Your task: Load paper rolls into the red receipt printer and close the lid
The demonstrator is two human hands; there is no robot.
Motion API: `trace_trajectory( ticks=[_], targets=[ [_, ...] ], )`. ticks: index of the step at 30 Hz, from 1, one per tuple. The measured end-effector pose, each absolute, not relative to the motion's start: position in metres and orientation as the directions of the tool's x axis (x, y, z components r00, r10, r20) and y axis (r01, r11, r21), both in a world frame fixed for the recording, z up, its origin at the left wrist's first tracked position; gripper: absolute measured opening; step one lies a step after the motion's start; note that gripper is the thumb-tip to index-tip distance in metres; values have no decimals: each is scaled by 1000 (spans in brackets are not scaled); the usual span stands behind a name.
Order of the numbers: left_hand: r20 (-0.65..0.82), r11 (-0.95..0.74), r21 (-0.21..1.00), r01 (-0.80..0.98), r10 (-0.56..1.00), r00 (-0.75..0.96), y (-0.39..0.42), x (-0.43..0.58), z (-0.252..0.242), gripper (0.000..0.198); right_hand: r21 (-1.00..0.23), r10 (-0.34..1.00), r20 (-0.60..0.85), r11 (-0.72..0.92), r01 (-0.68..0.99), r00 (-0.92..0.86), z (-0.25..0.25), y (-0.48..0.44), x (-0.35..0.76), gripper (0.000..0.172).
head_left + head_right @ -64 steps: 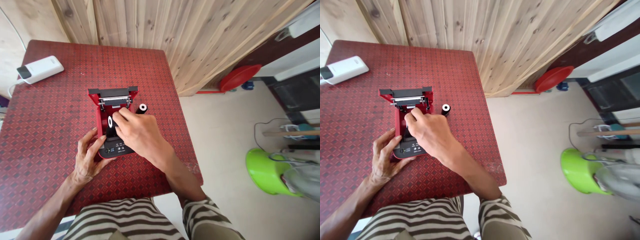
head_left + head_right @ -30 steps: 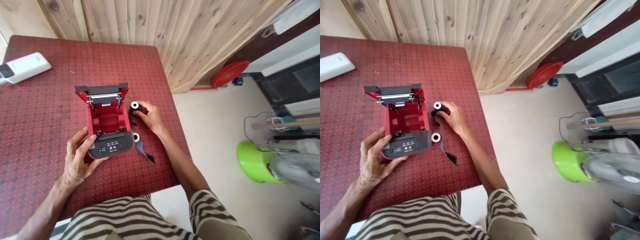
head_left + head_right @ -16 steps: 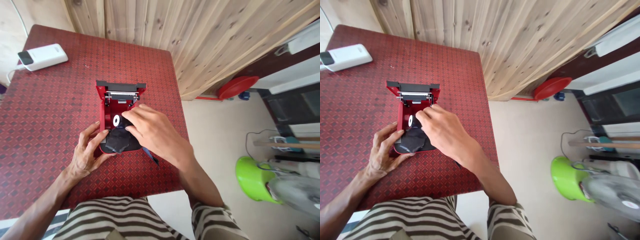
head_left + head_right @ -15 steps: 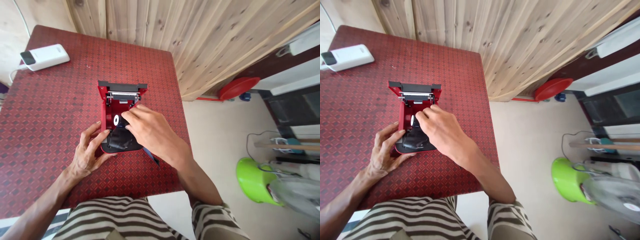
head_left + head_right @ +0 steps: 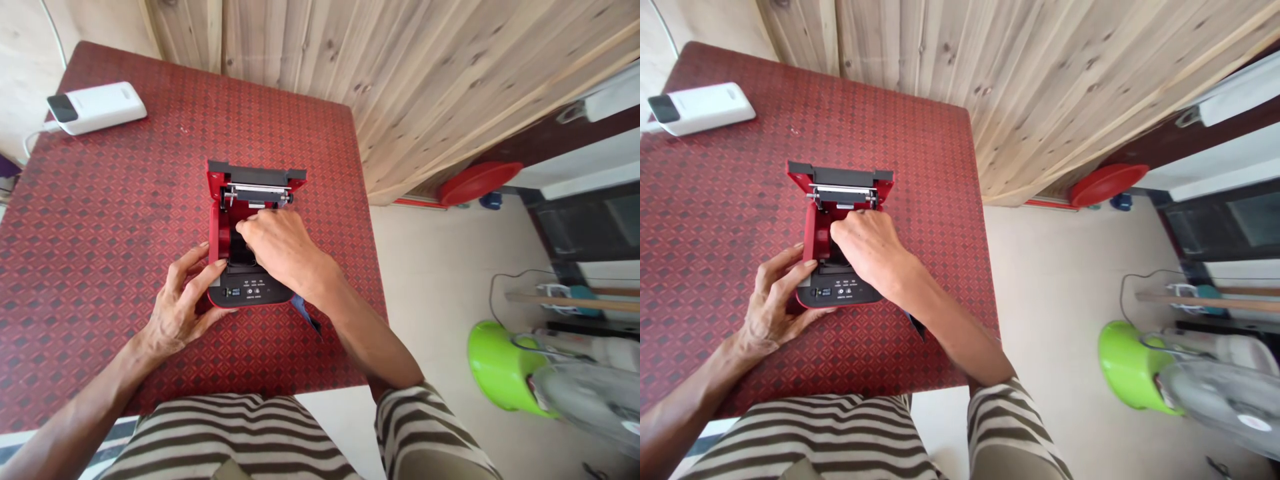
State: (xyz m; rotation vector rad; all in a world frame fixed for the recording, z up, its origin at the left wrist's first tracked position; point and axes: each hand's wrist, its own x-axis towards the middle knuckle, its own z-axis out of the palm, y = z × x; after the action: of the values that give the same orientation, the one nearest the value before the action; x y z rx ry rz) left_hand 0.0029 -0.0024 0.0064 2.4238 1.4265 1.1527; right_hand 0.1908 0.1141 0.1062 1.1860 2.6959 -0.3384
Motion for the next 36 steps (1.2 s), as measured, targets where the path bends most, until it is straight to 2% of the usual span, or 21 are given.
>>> trace_trajectory(
  ticks=[4, 7, 9, 11, 14, 20, 24, 27, 32, 36],
  targets=[
    [555, -557, 441, 704, 786, 274, -2, 3, 5, 84, -200, 715, -221, 633, 748, -663, 110, 109, 201, 33],
    [554, -566, 434, 701, 781, 288, -3, 2, 9, 84, -386, 681, -102, 645, 660, -725, 117, 101, 220, 39],
    [533, -573, 445, 688, 787, 310, -4, -1, 16, 84, -520, 629, -8, 661, 541, -777, 119, 93, 233, 33],
    [487, -558, 481, 676, 811, 323, -4, -6, 27, 85, -575, 599, 62, 675, 462, -798, 118, 85, 243, 26],
    [456, -517, 514, 685, 841, 292, 6, -12, 47, 84, -558, 605, 148, 704, 439, -782, 109, 75, 247, 19],
    [600, -542, 424, 726, 768, 223, 73, -7, 77, 77, -557, 632, 265, 717, 420, -728, 94, 68, 244, 19],
    [558, -557, 502, 661, 793, 244, 102, 5, 81, 77, -575, 659, 350, 712, 403, -666, 91, 63, 244, 17],
    [500, -535, 558, 634, 827, 256, 95, 8, 82, 72, -550, 664, 434, 730, 405, -609, 91, 55, 244, 21],
    [467, -612, 519, 597, 787, 402, 59, 1, 75, 63, -469, 607, 580, 794, 386, -543, 89, 35, 243, 22],
    [465, -693, 420, 585, 718, 517, 40, -5, 59, 74, -434, 612, 594, 790, 433, -522, 81, 28, 243, 22]
  ],
)
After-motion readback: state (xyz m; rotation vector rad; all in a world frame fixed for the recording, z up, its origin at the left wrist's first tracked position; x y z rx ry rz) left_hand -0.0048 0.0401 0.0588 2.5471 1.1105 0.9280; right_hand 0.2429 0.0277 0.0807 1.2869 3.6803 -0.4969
